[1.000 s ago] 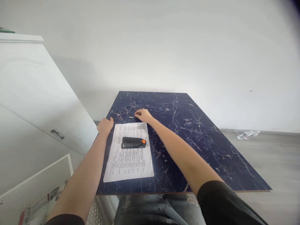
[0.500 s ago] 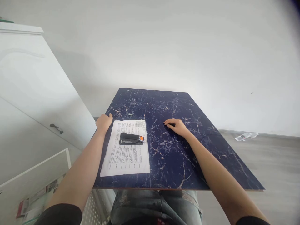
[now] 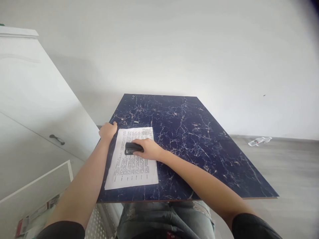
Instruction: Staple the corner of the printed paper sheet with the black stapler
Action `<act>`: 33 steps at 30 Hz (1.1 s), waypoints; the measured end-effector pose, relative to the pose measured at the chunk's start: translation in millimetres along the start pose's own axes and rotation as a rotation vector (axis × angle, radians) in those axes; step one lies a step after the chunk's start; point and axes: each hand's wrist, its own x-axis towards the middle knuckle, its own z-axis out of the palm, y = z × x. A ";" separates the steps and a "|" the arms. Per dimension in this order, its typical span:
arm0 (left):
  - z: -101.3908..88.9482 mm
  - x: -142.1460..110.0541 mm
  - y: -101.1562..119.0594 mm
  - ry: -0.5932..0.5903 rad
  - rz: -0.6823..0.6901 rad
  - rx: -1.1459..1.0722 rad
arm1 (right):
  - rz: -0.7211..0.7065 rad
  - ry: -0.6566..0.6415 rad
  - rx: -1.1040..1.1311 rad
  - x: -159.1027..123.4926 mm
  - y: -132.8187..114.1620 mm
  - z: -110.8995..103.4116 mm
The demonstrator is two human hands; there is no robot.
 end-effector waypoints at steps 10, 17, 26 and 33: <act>0.9 0.4 0.7 0.009 -0.012 0.000 | 0.080 0.016 -0.131 -40.1 26.2 -29.5; -0.9 -18.0 13.3 0.269 0.063 -0.022 | 0.156 0.030 -0.110 -96.6 45.9 -62.4; 16.4 -95.9 78.4 0.057 0.964 -0.239 | 0.132 0.074 -0.092 -101.2 50.2 -60.9; 36.0 -117.2 85.0 -0.120 1.188 -0.146 | 0.118 0.072 -0.076 -102.2 47.7 -62.3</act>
